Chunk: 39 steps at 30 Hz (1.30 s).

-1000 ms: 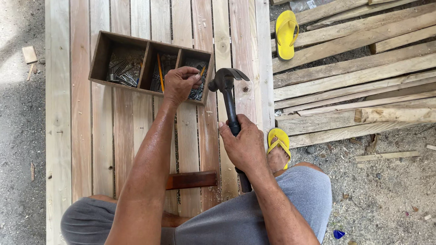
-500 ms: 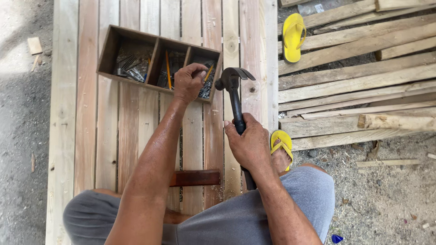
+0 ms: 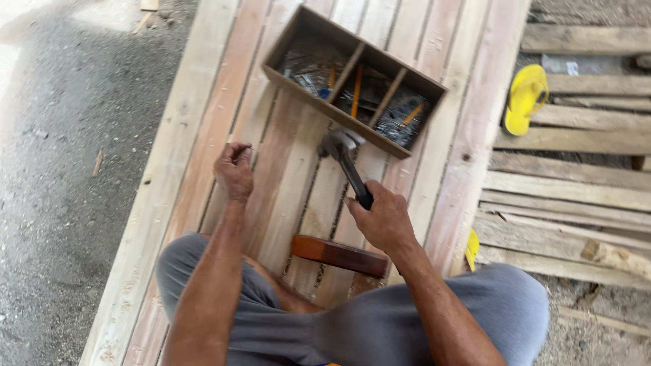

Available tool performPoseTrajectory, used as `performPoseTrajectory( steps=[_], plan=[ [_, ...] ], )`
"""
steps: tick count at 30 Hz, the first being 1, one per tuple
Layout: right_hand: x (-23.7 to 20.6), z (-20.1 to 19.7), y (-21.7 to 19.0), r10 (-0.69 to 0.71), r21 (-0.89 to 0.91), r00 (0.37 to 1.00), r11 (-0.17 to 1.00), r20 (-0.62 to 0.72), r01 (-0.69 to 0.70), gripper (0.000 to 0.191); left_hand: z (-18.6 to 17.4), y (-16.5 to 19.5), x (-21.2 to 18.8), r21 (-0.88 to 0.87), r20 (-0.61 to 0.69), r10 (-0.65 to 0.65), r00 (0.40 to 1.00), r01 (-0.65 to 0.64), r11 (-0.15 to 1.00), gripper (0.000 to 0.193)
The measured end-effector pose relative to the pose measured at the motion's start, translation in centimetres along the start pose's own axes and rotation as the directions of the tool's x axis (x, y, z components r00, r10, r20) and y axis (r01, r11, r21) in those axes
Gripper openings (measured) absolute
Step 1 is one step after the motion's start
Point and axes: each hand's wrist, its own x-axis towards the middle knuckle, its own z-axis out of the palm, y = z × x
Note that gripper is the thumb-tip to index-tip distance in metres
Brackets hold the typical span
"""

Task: The person sits cross-legged on a wooden slatted bench and hammers nails into the planks, taking nails one at a time from a divided wooden box of hardware. They position each nail on the wood and drive it in with a claw hammer, repeating across the bench surface.

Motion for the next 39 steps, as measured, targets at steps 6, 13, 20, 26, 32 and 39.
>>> performPoseTrajectory(
  steps=[6, 13, 20, 26, 32, 39],
  plan=[
    [0.9, 5.2, -0.9, 0.111, -0.106, 0.987, 0.989, 0.116, -0.099, 0.031, 1.2, -0.9, -1.1, 0.175, -0.041, 0.128, 0.991, -0.119, 0.977, 0.008],
    [3.1, 6.4, -2.6, 0.079, -0.097, 0.994, 0.993, 0.071, -0.072, 0.033, 1.5, 3.0, -1.2, 0.439, 0.112, 0.08, 0.991, -0.122, 0.89, 0.004],
    [3.3, 6.0, -6.0, -0.169, 0.02, 0.985, 0.985, -0.024, 0.169, 0.023, 1.8, 2.4, -1.1, 0.469, 0.116, 0.11, 0.987, -0.152, 0.87, 0.006],
    [4.2, 9.8, -5.4, -0.344, -0.082, 0.937, 0.937, -0.061, 0.339, 0.022, 1.7, 2.0, -1.2, 0.52, 0.144, 0.14, 0.98, -0.195, 0.832, 0.009],
    [5.0, 10.8, -5.1, -0.27, -0.146, 0.962, 0.951, 0.038, 0.273, 0.017, 1.6, 2.1, -1.2, 0.513, 0.14, 0.178, 0.974, -0.225, 0.829, 0.018],
    [2.9, 9.8, -4.8, -0.571, -0.104, 0.794, 0.82, -0.209, 0.563, 0.012, 1.6, 2.5, -1.2, 0.511, 0.136, 0.139, 0.981, -0.19, 0.839, 0.013]
  ],
)
